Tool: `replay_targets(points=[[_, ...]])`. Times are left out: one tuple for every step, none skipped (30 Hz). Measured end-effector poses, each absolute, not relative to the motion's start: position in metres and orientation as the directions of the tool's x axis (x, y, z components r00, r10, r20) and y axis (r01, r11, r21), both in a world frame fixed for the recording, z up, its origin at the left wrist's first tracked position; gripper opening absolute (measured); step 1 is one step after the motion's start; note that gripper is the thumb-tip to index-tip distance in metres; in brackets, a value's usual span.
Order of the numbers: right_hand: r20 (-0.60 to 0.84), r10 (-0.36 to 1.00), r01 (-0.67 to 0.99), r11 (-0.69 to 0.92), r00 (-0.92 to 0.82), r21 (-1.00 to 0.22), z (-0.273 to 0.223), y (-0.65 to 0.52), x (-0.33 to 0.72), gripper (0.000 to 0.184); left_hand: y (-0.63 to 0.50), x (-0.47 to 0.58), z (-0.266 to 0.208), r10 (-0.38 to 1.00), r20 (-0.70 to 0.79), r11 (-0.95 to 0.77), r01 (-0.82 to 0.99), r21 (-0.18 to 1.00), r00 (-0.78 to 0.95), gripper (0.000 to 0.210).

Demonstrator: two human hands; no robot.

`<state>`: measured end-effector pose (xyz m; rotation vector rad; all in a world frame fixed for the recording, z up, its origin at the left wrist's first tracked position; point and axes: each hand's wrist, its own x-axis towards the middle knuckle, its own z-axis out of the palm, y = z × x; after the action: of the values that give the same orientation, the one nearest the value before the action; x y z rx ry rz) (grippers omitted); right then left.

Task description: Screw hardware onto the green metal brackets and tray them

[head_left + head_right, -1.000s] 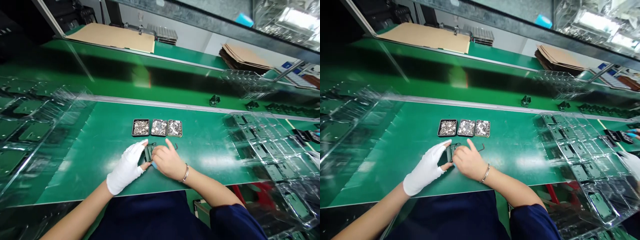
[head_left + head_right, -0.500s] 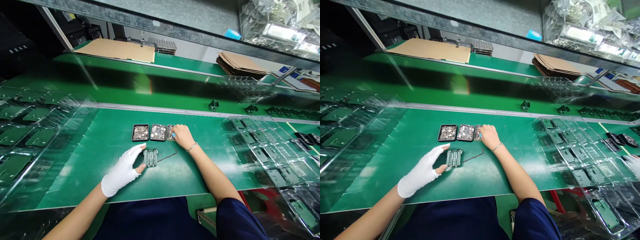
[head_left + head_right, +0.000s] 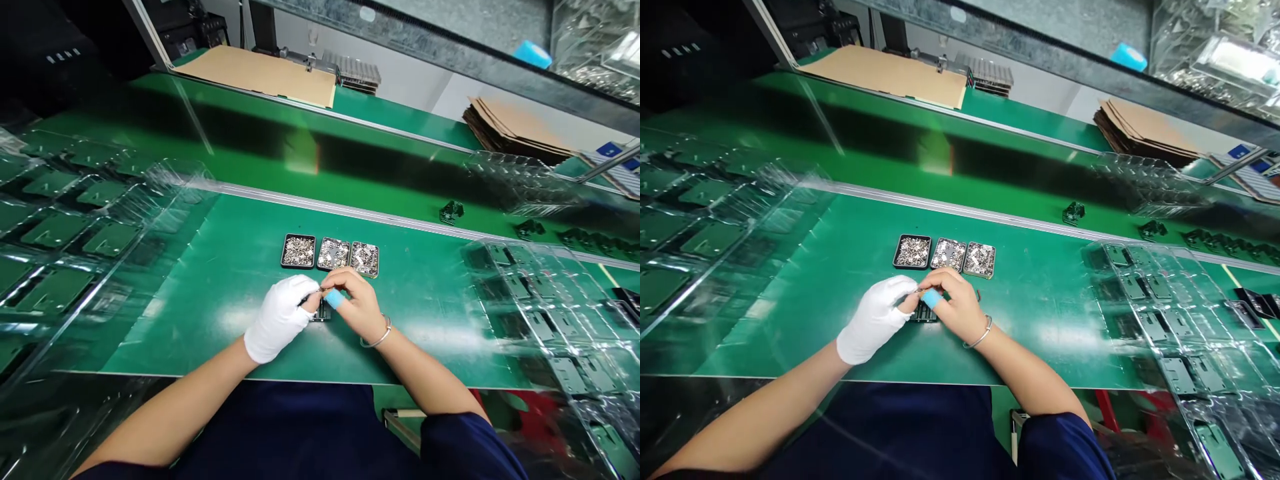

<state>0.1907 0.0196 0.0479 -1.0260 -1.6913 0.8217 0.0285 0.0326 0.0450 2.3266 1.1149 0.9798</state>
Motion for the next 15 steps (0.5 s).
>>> replay_targets(points=[[0.387,0.902,0.293,0.429,-0.191,-0.855,0.047,0.019,0.19,0.008,0.032,0.026,0.045,0.787,0.442,-0.616,0.572,0.542,0.43,0.033],[0.38,0.904,0.327,0.425,-0.196,-0.844,0.046,0.019,0.19,0.008,0.033,0.023,0.044,0.782,0.454,-0.62,0.613,0.489,0.428,0.033],[0.365,0.91,0.358,0.414,-0.198,-0.837,0.045,0.02,0.19,0.008,0.033,0.02,0.043,0.777,0.457,-0.622,0.643,0.448,0.433,0.032],[0.349,0.917,0.384,0.398,-0.194,-0.833,0.043,0.022,0.191,0.008,0.035,0.017,0.041,0.78,0.451,-0.616,0.659,0.432,0.434,0.029],[0.337,0.924,0.408,0.382,-0.18,-0.829,0.041,0.024,0.192,0.008,0.036,0.015,0.039,0.794,0.436,-0.6,0.66,0.452,0.423,0.027],[0.329,0.93,0.429,0.367,-0.163,-0.825,0.038,0.026,0.194,0.008,0.038,0.014,0.036,0.819,0.408,-0.571,0.645,0.507,0.404,0.026],[0.327,0.934,0.442,0.358,-0.146,-0.822,0.036,0.028,0.195,0.007,0.041,0.013,0.032,0.846,0.364,-0.533,0.611,0.586,0.389,0.028],[0.327,0.935,0.45,0.354,-0.139,-0.82,0.033,0.03,0.196,0.008,0.043,0.013,0.028,0.871,0.307,-0.484,0.564,0.669,0.382,0.031],[0.332,0.932,0.453,0.36,-0.143,-0.816,0.03,0.031,0.196,0.008,0.046,0.014,0.023,0.889,0.244,-0.428,0.512,0.745,0.388,0.033],[0.339,0.927,0.455,0.374,-0.158,-0.808,0.027,0.032,0.196,0.007,0.048,0.015,0.018,0.896,0.182,-0.373,0.463,0.804,0.406,0.034],[0.347,0.92,0.458,0.391,-0.181,-0.798,0.024,0.032,0.196,0.007,0.05,0.017,0.014,0.893,0.13,-0.326,0.42,0.847,0.432,0.034],[0.355,0.913,0.463,0.408,-0.201,-0.787,0.021,0.032,0.195,0.007,0.052,0.018,0.01,0.885,0.089,-0.288,0.388,0.875,0.456,0.033],[0.361,0.908,0.473,0.419,-0.212,-0.775,0.018,0.031,0.194,0.008,0.052,0.019,0.008,0.879,0.06,-0.258,0.364,0.895,0.473,0.032],[0.365,0.905,0.482,0.425,-0.218,-0.766,0.016,0.03,0.193,0.008,0.053,0.02,0.006,0.874,0.041,-0.234,0.346,0.909,0.484,0.031],[0.368,0.904,0.489,0.428,-0.219,-0.76,0.014,0.03,0.192,0.008,0.053,0.021,0.005,0.871,0.029,-0.218,0.332,0.918,0.49,0.03]])
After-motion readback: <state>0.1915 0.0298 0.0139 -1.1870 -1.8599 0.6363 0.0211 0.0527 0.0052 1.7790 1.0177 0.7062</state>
